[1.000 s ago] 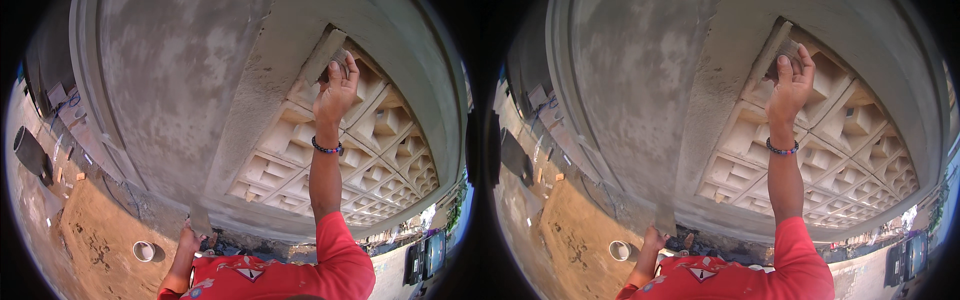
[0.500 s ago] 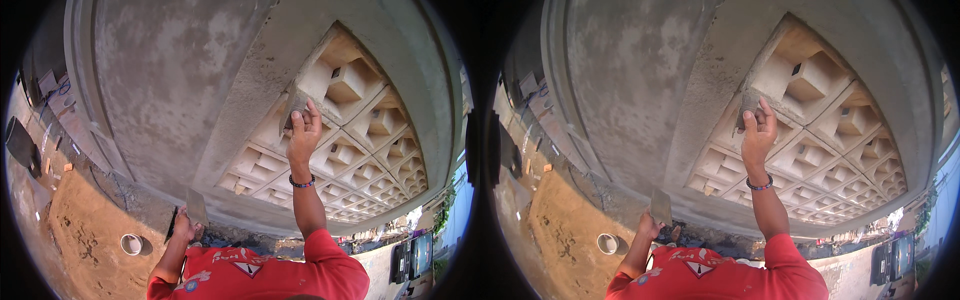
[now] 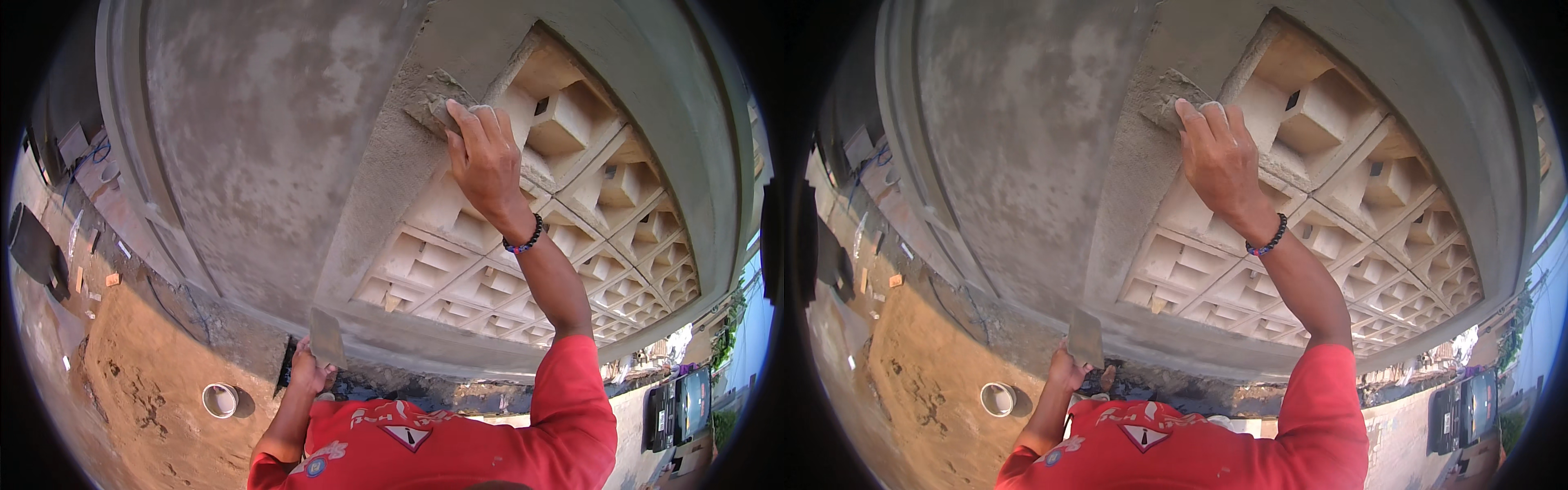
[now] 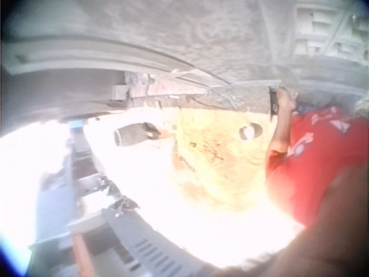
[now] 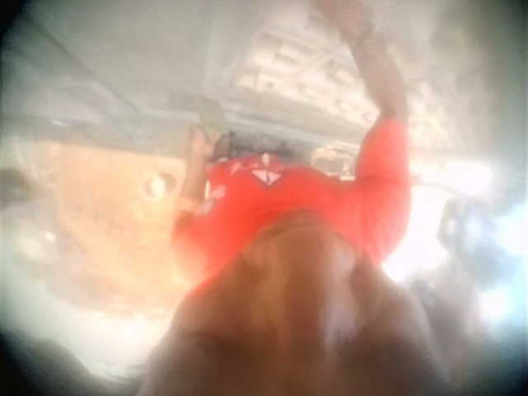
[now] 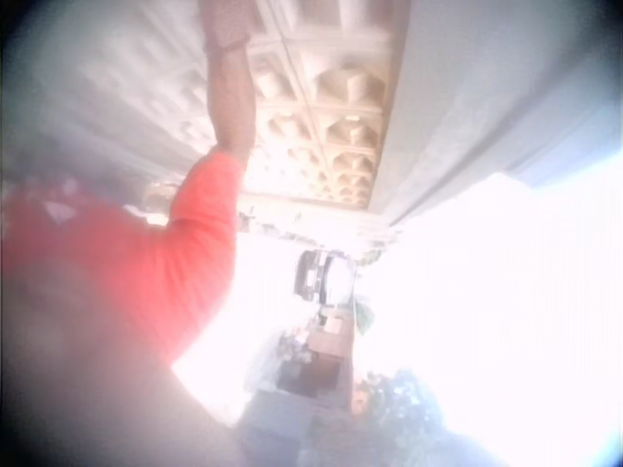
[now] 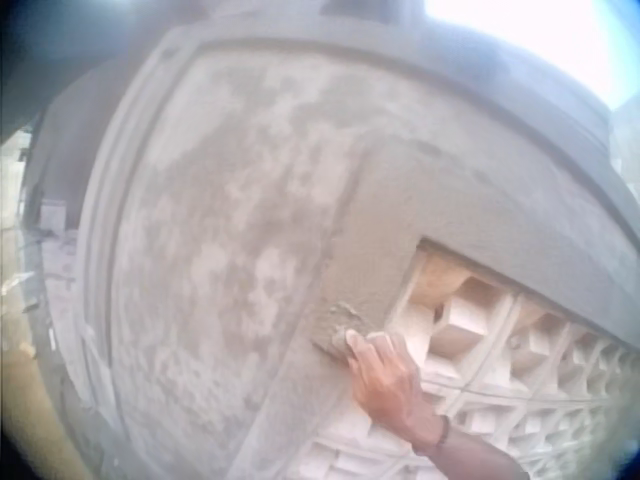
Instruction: The person applies cement to a decorative lattice wall using a trowel and a hawk. They repeatedly scoop cement from the hawk and smooth it onto the wall surface around the lattice pattern.
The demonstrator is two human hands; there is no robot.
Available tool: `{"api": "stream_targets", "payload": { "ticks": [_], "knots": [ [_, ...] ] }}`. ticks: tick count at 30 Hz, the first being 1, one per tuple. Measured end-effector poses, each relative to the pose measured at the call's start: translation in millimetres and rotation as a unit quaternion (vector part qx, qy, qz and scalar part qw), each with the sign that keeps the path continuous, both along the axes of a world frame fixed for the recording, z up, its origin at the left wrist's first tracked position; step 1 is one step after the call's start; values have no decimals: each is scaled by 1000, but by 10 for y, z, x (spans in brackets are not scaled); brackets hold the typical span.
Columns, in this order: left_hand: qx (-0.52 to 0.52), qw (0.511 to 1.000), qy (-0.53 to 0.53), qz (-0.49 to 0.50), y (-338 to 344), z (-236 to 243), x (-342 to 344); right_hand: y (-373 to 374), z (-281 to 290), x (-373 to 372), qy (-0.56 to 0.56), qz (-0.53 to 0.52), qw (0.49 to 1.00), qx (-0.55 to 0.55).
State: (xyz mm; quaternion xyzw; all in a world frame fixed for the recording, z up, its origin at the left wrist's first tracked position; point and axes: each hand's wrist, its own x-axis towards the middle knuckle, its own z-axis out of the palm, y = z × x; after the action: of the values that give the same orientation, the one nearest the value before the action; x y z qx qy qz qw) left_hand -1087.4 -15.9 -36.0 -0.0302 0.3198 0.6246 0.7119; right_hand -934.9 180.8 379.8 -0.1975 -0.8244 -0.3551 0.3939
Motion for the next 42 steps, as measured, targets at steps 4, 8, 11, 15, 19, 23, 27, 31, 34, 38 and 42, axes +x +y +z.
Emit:
{"api": "stream_targets", "payload": {
  "ticks": [4, 8, 11, 15, 19, 23, 27, 31, 34, 38, 42],
  "knots": [
    [-7, 1000, -3, 13, 20, 58, -59, -11, 357, 62, 24, 51, 996, 71],
    [2, 999, 48, -7, 55, -139, -130, 107, 940, 89, 105, -17, 984, 144],
    [3, 998, 48, -36, 86, -124, -188, 150, 318, -157, 49, 13, 997, 53],
    [37, 995, 66, -62, 30, -46, -315, -69, -184, -39, 132, 124, 975, -129],
    [-26, 995, 83, -43, -47, 341, -403, -32, 52, 217, 436, 344, 790, -260],
    [-12, 994, 101, -31, -142, 276, -507, 219, 251, 241, 486, 411, 702, -319],
    [-38, 995, 91, -4, -167, 279, -507, 322, 352, 130, 474, 434, 697, -319],
    [-27, 996, 86, -13, -185, 222, -471, 317, 354, 12, 468, 384, 744, -284],
    [-57, 992, 113, -16, -191, 216, -424, 164, 55, -32, 474, 351, 745, -312],
    [-61, 992, 104, -29, -131, 319, -349, 38, -705, 82, 483, 306, 716, -400],
    [-33, 995, 84, -38, -104, 253, -340, -248, -934, 251, 515, 269, 681, -445]
  ]
}}
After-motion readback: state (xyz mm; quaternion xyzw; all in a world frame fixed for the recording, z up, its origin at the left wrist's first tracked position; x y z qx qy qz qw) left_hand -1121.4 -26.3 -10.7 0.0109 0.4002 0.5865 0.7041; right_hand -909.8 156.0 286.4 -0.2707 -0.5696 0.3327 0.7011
